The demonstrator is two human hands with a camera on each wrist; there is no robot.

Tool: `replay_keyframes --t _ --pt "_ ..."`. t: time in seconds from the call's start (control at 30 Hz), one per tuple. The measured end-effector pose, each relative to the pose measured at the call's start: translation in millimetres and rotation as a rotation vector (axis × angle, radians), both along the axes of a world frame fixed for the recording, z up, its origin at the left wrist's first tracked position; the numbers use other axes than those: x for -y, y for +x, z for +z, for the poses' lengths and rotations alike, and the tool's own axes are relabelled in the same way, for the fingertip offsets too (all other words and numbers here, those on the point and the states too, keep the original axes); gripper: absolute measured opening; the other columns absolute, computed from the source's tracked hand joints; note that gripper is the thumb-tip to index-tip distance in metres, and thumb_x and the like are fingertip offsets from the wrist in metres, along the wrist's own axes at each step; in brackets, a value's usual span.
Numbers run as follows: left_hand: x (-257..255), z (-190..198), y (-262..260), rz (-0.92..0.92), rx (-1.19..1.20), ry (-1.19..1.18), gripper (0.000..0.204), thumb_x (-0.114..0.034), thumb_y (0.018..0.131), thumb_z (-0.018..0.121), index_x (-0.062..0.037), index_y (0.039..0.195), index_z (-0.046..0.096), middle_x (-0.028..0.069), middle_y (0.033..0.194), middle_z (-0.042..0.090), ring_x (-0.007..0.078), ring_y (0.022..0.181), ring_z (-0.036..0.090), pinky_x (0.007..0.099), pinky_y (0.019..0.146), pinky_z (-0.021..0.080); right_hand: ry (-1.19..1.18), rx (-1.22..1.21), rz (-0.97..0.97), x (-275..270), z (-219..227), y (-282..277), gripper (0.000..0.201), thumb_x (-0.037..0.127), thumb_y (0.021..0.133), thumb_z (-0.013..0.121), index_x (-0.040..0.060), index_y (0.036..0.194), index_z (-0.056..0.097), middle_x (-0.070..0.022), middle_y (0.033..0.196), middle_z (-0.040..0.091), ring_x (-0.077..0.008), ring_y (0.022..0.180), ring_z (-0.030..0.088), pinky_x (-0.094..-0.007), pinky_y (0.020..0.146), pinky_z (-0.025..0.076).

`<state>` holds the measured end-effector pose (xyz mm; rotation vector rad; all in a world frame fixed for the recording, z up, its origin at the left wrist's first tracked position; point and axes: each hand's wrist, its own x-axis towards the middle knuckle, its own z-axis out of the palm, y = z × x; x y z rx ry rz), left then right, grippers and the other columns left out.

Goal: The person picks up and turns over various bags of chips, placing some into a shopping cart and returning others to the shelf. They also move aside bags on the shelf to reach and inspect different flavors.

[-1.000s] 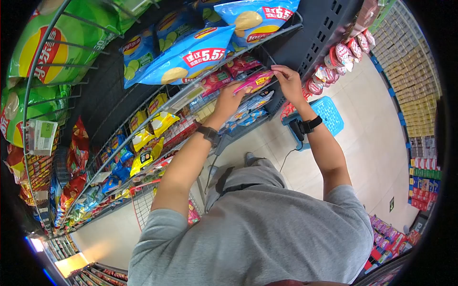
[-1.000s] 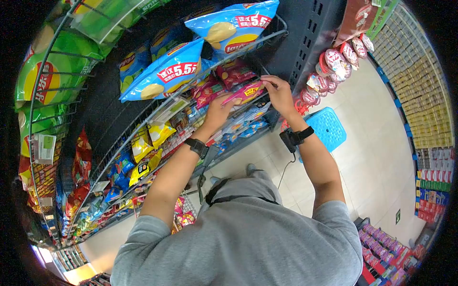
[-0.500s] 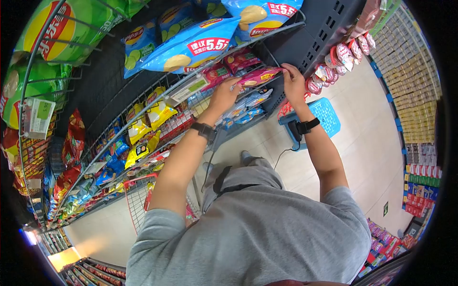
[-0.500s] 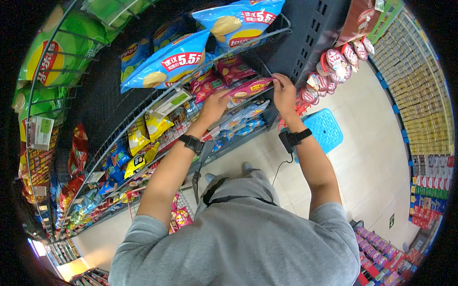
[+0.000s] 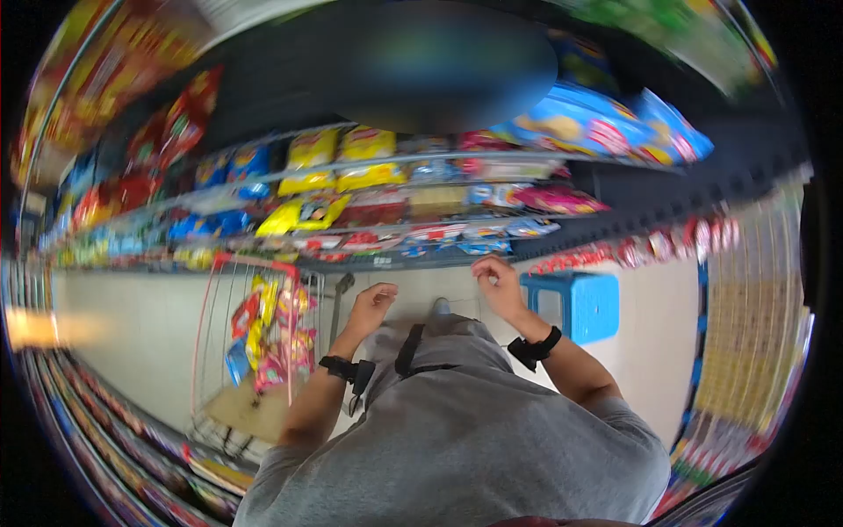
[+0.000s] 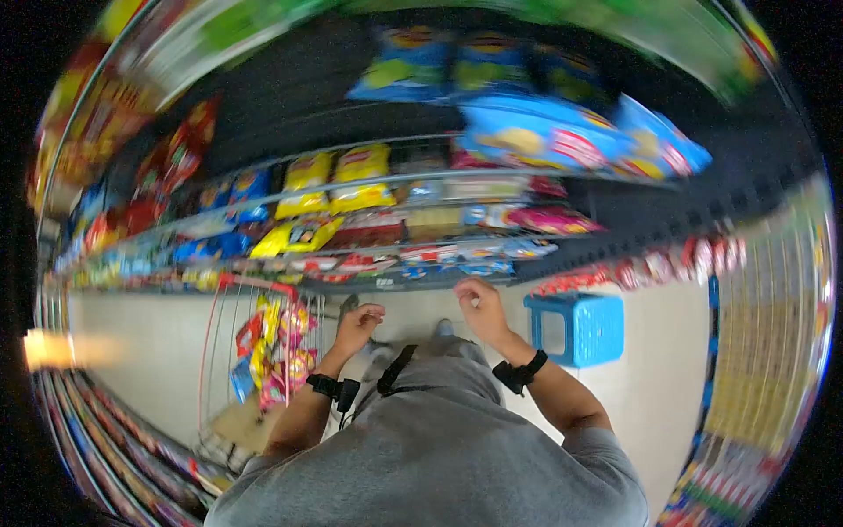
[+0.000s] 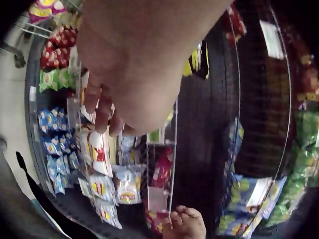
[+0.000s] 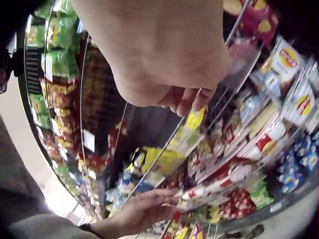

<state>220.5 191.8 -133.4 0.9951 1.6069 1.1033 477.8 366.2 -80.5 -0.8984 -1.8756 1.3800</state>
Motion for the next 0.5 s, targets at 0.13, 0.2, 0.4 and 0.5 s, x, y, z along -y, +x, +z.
replay_keyframes --t 0.13,0.2,0.4,0.5 --pt "78.2 0.6 -20.1 0.259 0.019 -0.036 0.024 -0.003 0.087 0.054 -0.0028 0.110 0.063 0.0069 0.098 0.067 0.0140 0.089 0.063 0.0270 0.080 0.049 -0.143 -0.006 0.322 46.9 -1.6 -84.2 0.013 -0.008 0.082 0.052 0.0000 0.088 0.060 -0.0072 0.086 0.061 -0.0153 0.078 0.060 -0.0264 0.070 0.047" --pt "116.1 -3.3 -32.2 0.377 0.045 -0.069 0.024 -0.003 0.087 0.054 -0.0022 0.110 0.063 0.0066 0.097 0.067 0.0134 0.089 0.062 0.0268 0.080 0.049 -0.189 0.023 0.492 71.4 -2.9 -127.4 0.014 -0.009 0.084 0.051 -0.0001 0.090 0.060 -0.0071 0.088 0.061 -0.0139 0.079 0.061 -0.0262 0.071 0.048" --pt "207.5 -15.9 -76.0 0.689 0.125 -0.026 0.024 0.001 0.084 0.049 0.0007 0.105 0.062 0.0066 0.091 0.065 0.0141 0.086 0.061 0.0277 0.080 0.048 -0.186 0.192 0.815 147.8 4.4 -249.2 0.009 -0.001 0.085 0.055 0.0000 0.090 0.061 -0.0075 0.084 0.062 -0.0163 0.079 0.062 -0.0280 0.072 0.048" --pt "262.9 -27.1 -125.5 0.838 0.078 -0.021 0.025 -0.002 0.083 0.051 0.0012 0.106 0.063 0.0070 0.090 0.066 0.0146 0.086 0.062 0.0280 0.079 0.049 -0.152 0.264 0.976 199.7 2.9 -316.7 0.010 0.001 0.085 0.055 0.0004 0.091 0.062 -0.0070 0.085 0.064 -0.0156 0.079 0.063 -0.0280 0.072 0.049"
